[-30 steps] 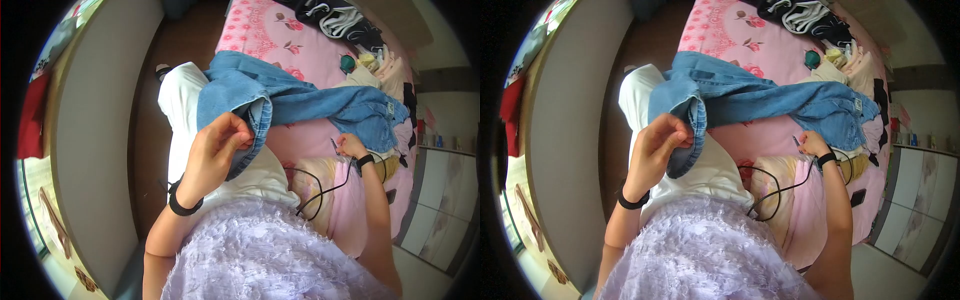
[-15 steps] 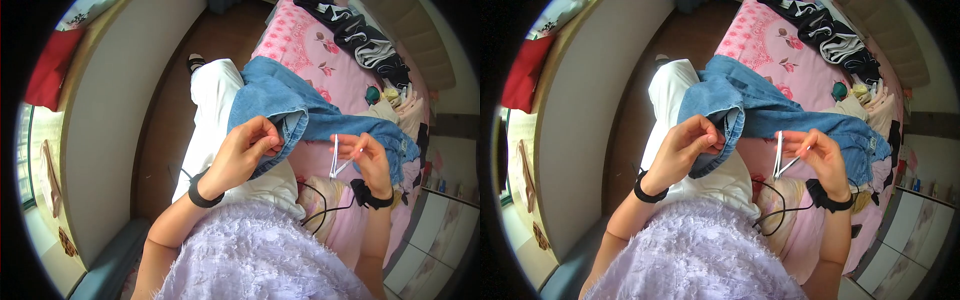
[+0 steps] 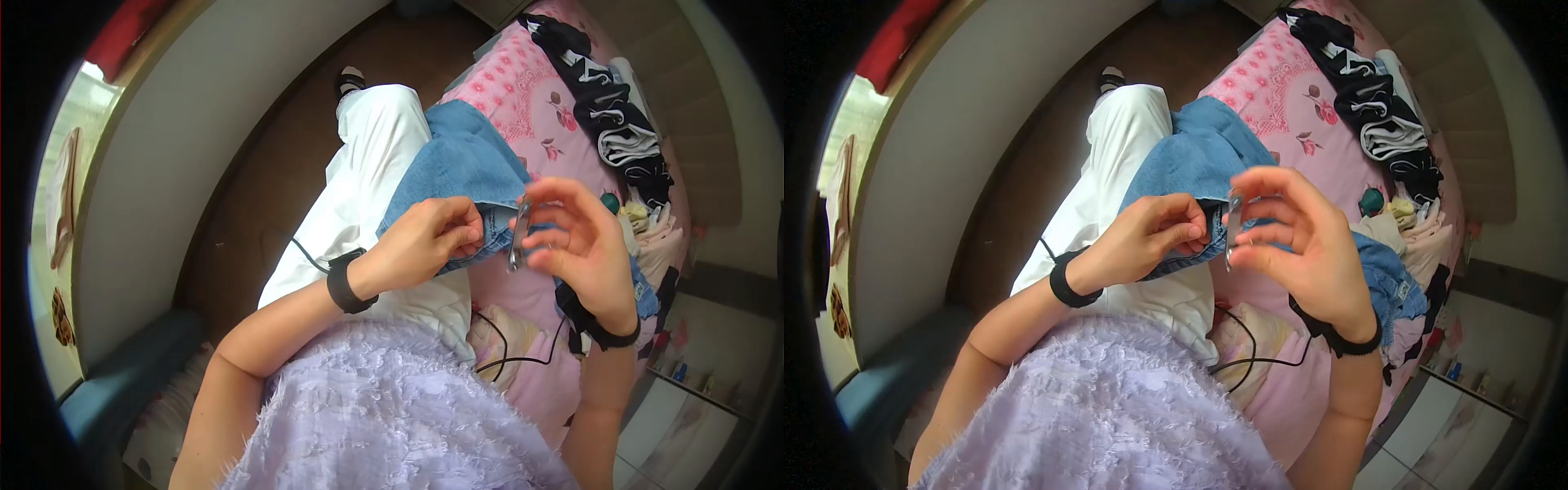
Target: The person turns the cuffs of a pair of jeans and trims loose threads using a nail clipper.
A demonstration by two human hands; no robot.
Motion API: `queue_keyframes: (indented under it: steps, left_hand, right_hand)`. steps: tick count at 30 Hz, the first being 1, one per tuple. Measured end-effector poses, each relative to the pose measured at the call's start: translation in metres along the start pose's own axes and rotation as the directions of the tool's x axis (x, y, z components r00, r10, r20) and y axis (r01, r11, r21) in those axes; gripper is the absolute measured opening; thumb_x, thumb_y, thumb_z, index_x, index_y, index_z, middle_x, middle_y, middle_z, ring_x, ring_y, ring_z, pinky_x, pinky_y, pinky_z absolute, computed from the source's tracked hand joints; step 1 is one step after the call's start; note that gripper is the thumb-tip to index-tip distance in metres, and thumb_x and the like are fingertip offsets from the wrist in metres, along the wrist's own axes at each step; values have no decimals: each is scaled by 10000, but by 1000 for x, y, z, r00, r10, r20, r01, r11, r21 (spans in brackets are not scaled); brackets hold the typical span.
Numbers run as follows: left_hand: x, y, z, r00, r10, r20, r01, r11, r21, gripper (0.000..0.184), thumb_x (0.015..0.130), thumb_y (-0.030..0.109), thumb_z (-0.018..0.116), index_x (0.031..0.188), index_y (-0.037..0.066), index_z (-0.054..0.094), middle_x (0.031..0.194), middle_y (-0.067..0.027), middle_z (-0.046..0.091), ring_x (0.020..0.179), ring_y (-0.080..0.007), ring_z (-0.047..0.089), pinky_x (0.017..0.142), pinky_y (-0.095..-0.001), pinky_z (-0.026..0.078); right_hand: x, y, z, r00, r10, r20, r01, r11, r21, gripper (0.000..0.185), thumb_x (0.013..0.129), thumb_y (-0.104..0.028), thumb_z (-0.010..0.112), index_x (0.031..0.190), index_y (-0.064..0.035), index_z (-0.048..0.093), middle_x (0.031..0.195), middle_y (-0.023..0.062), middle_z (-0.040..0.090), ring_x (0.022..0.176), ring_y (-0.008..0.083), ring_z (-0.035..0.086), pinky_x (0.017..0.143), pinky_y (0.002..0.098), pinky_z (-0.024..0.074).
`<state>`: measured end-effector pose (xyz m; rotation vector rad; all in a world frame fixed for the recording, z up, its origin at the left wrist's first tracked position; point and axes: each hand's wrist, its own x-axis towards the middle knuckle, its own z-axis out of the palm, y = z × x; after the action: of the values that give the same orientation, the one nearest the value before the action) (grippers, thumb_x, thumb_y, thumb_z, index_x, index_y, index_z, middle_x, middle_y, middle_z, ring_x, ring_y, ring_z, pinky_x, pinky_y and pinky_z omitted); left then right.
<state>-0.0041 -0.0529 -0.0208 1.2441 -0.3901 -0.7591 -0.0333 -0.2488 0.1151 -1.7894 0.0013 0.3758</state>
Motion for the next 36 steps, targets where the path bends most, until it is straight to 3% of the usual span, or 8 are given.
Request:
queue_keyframes:
  steps: [4, 7, 10, 14, 23, 36]
  left_hand:
    - [-1, 0, -1, 1000, 1, -22, 1, 993, 120, 120, 1031, 81, 532, 958, -6, 571, 928, -66, 667, 881, -117, 647, 818, -277, 544]
    - [-1, -2, 0, 997, -29, -75, 34, 997, 62, 133, 1036, 90, 520, 948, 1, 563, 938, -63, 666, 866, -115, 641, 813, -275, 544]
    - [0, -5, -1, 997, -15, -77, 14, 1000, -7, 136, 1040, 91, 509, 951, 4, 565, 951, -62, 666, 853, -117, 643, 806, -273, 546]
    - [3, -8, -2, 996, -16, -82, 16, 1000, -5, 140, 1042, 100, 514, 958, 4, 570, 959, -66, 667, 847, -117, 651, 793, -271, 557]
    - [4, -7, -4, 996, -61, -65, 56, 994, -89, 150, 1047, 113, 523, 963, 2, 579, 932, -61, 657, 817, -103, 645, 770, -254, 562]
    - [3, -6, -6, 996, -58, -61, 52, 993, -108, 170, 1048, 130, 534, 951, 2, 587, 909, -53, 664, 799, -90, 636, 749, -246, 555]
  right_hand:
    - [23, 6, -5, 998, 28, 48, -23, 994, -110, 492, 844, 21, 748, 1299, 38, 560, 1239, 68, 550, 1004, 117, 630, 867, 266, 540]
    - [40, 12, -12, 985, 160, 63, -139, 958, -249, 454, 864, -19, 746, 1282, 32, 575, 1207, 64, 551, 920, 106, 657, 833, 246, 540]
    - [49, 20, -20, 996, 71, 50, -47, 922, -385, 407, 897, -93, 739, 1256, 30, 591, 1151, 66, 561, 849, 101, 674, 785, 227, 543]
    - [61, 32, -27, 984, 160, 80, -135, 957, -256, 379, 937, -182, 715, 1226, 30, 592, 1087, 60, 556, 832, 103, 676, 727, 227, 560]
    - [78, 46, -24, 923, 332, 195, -300, 938, -175, 319, 959, -199, 685, 1165, 3, 549, 1019, 39, 548, 853, 114, 660, 756, 274, 603]
    - [78, 49, -17, 917, 349, 193, -330, 936, -124, 318, 960, -200, 687, 1158, -5, 531, 989, 43, 552, 833, 111, 651, 748, 261, 598]
